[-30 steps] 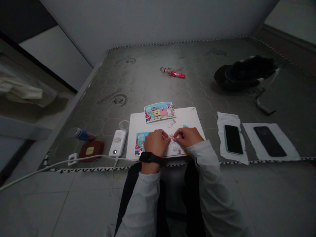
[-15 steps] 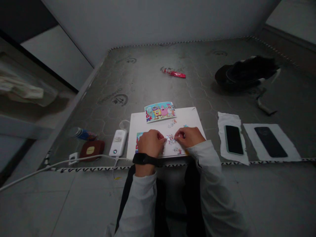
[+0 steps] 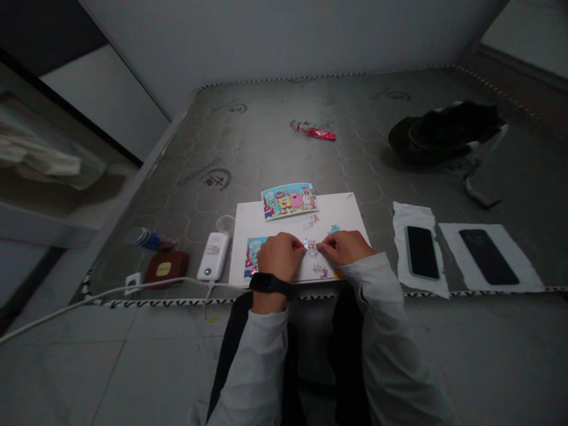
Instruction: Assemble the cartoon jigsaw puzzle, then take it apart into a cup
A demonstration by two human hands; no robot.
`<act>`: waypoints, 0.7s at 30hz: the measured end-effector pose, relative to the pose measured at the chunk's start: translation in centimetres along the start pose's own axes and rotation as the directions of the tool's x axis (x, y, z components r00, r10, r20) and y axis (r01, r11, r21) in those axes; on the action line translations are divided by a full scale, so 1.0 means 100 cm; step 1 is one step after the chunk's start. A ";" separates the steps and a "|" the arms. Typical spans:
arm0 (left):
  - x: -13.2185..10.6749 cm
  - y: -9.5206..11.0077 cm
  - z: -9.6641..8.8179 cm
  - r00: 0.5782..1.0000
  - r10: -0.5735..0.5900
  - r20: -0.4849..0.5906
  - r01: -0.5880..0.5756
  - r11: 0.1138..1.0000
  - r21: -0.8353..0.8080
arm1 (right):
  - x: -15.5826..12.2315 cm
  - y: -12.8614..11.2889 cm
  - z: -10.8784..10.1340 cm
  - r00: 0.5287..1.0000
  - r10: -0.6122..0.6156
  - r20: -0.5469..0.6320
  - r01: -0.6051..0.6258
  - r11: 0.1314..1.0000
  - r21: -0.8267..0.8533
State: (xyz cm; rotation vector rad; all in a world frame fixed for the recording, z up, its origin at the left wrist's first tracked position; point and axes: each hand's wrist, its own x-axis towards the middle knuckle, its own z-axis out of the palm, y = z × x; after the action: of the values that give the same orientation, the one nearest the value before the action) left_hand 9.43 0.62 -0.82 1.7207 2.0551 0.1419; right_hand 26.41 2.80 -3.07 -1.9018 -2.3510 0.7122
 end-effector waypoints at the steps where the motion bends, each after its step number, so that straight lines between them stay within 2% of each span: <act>1: 0.000 -0.001 -0.001 1.000 0.003 -0.018 -0.003 1.000 -0.007 | 0.000 0.001 -0.001 1.000 -0.005 -0.007 0.005 1.000 0.006; 6: 0.001 -0.012 -0.012 0.994 -0.031 -0.108 0.026 0.999 -0.048 | -0.003 0.014 -0.006 0.998 0.009 -0.065 -0.004 0.997 0.078; 12: 0.003 -0.034 -0.031 0.982 -0.102 -0.159 0.099 0.995 -0.026 | -0.007 0.031 -0.011 0.992 0.037 -0.117 -0.024 0.993 0.112; 16: 0.003 -0.045 -0.039 0.975 -0.146 -0.168 0.145 0.989 -0.018 | -0.007 0.033 -0.010 0.989 0.029 -0.146 -0.012 0.993 0.121; 21: 0.004 -0.050 -0.041 0.973 -0.161 -0.165 0.159 0.987 -0.024 | -0.006 0.030 -0.008 0.991 0.035 -0.132 -0.016 0.989 0.146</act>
State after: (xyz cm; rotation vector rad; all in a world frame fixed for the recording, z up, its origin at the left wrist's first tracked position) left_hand 3.21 0.75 0.91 1.5749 2.2997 0.2531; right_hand 29.59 2.98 -3.31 -1.8605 -2.1379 0.7109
